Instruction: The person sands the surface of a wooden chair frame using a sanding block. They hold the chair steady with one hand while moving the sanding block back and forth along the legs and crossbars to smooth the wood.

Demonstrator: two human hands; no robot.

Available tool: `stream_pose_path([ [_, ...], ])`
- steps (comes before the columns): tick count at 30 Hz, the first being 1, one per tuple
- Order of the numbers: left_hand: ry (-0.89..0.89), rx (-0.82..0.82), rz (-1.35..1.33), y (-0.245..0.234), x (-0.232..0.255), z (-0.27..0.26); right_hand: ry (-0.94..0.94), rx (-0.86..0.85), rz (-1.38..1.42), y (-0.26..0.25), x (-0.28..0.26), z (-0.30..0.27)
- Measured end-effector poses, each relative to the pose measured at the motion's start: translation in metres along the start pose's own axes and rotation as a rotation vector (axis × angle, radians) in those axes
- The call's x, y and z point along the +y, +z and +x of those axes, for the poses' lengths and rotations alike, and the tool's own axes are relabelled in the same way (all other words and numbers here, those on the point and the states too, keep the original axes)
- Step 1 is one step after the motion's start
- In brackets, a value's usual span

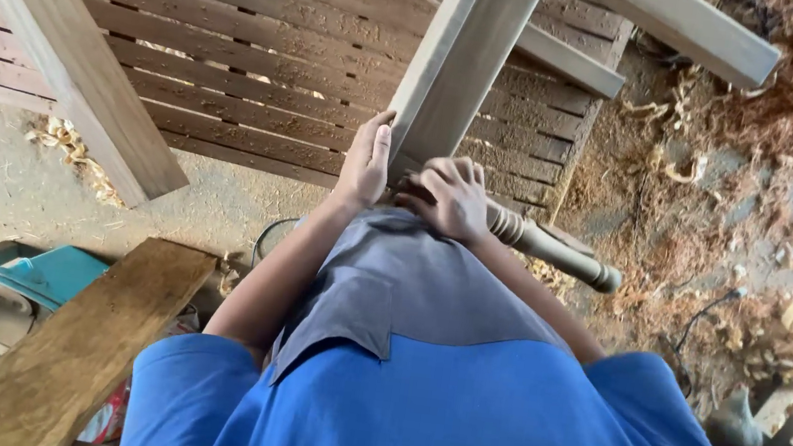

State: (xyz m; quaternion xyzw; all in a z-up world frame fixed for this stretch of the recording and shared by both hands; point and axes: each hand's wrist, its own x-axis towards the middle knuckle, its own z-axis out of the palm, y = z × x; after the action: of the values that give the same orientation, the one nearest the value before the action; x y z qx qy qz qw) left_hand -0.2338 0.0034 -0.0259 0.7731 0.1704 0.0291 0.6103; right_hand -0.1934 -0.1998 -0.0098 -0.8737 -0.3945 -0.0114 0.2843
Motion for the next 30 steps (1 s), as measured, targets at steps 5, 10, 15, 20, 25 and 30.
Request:
stream_pose_path([
  [5, -0.033, -0.016, -0.009, -0.003, 0.003, -0.002, 0.080, 0.014, -0.009, -0.033, 0.009, -0.031],
  [10, -0.029, -0.049, -0.009, -0.003, -0.012, -0.001, 0.048, 0.183, -0.007, -0.039, -0.004, -0.028],
  [15, -0.006, -0.062, -0.017, -0.005, -0.008, -0.003, -0.049, 0.222, 0.027, -0.010, -0.024, 0.016],
  [20, 0.027, -0.103, 0.037, -0.009, -0.009, 0.001, 0.060, 0.216, -0.033, -0.061, -0.006, -0.031],
  [25, 0.048, -0.094, 0.044, -0.011, -0.001, 0.001, 0.051, 0.247, -0.009, -0.040, -0.015, -0.021],
  [30, 0.050, -0.103, 0.051, -0.011, -0.002, 0.002, -0.021, 0.283, -0.053, -0.016, -0.028, 0.005],
])
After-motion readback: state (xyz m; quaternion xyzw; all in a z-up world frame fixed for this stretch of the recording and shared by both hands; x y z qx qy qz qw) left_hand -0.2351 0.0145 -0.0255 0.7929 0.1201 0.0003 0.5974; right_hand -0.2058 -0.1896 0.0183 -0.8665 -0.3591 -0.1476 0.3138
